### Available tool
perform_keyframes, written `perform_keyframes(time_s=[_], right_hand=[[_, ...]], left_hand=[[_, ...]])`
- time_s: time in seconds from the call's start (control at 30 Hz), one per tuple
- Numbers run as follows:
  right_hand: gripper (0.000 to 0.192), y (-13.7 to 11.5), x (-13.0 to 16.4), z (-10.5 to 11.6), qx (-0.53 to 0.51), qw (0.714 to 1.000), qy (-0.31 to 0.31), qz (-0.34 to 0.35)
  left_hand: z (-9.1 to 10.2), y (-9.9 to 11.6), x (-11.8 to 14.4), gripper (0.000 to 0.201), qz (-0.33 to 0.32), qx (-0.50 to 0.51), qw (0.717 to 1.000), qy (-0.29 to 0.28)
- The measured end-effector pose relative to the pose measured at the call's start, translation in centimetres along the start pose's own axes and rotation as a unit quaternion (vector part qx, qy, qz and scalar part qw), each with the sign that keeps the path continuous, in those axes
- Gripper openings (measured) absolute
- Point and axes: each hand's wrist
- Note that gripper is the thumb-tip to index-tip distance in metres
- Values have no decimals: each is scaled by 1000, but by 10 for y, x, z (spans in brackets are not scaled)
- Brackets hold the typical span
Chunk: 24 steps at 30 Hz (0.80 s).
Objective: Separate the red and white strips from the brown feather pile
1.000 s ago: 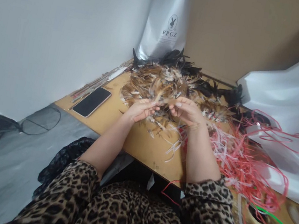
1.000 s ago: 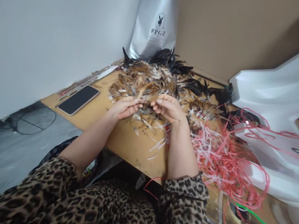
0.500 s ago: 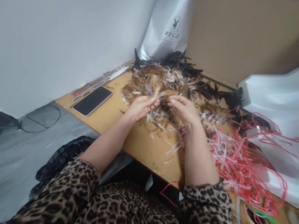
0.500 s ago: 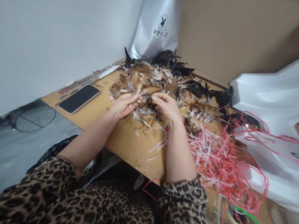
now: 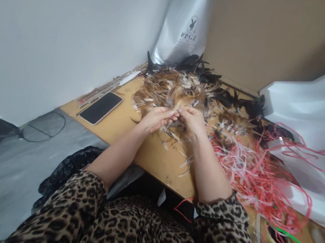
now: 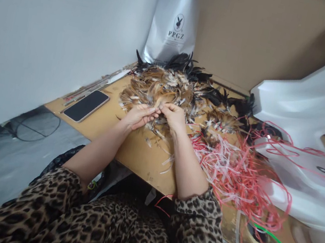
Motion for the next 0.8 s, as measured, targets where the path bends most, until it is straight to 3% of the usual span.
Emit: perform_keyframes(time_s=[0.23,0.47,0.8], right_hand=[[27,1,-4,4,56,998,16,39],[26,-4,3,0,145,986,10,80],[22,-6,5,-2,175,981,4,84]], left_hand=[[3,2,-1,13,47,21,997,51],[2,1,-1,12,58,-6,997,46],[0,-2,-1,20,24,-80,996,28]])
Point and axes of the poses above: each hand's wrist, its own x-axis away from the middle knuckle, its own z-axis out of the back of the hand, y = z × x, and after that the axes turned 1 degree about -y, right-handed
